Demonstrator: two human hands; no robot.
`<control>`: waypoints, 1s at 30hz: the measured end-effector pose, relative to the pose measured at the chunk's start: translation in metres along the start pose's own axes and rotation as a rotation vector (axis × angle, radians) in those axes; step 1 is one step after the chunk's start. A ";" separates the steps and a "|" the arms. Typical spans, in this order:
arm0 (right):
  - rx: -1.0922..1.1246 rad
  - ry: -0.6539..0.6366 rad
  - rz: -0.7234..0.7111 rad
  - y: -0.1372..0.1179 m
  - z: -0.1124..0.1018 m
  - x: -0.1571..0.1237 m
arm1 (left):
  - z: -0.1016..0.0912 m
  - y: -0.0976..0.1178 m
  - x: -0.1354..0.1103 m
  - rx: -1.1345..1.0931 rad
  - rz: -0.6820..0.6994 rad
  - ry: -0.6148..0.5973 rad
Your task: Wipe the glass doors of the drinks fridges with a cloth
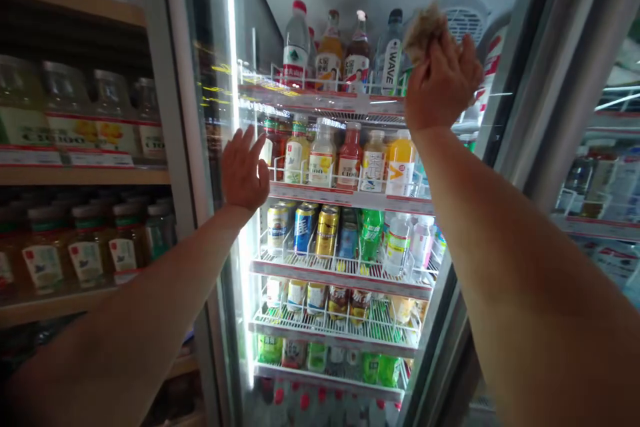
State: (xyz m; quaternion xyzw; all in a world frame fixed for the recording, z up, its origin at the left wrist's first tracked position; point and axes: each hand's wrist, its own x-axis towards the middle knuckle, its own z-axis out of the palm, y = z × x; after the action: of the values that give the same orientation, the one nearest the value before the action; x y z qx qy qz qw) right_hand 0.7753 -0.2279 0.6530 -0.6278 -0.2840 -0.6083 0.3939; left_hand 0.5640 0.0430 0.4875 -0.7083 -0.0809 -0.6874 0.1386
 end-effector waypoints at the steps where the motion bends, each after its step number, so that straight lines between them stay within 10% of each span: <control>1: 0.002 -0.003 0.009 -0.001 0.000 0.001 | 0.000 0.000 0.000 -0.002 0.002 0.006; 8: -0.022 -0.278 -0.208 -0.011 -0.016 -0.012 | 0.001 0.002 0.001 -0.034 -0.020 -0.009; 13: 0.014 -0.535 -0.689 -0.003 -0.027 -0.053 | 0.001 0.001 0.001 -0.054 -0.019 -0.006; 16: 0.059 -0.459 -0.690 0.010 -0.021 -0.065 | 0.001 -0.001 0.001 -0.041 0.003 -0.002; 22: 0.011 -0.062 -0.216 0.021 -0.006 -0.064 | 0.001 0.000 0.001 -0.031 0.022 0.020; 30: 0.064 -0.327 -0.775 0.018 -0.017 -0.075 | 0.000 0.002 0.001 -0.007 0.005 0.006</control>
State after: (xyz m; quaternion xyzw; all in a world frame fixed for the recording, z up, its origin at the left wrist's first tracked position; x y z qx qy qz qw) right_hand 0.7737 -0.2425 0.5756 -0.5501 -0.5767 -0.5948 0.1052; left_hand 0.5651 0.0409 0.4882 -0.7069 -0.0766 -0.6894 0.1381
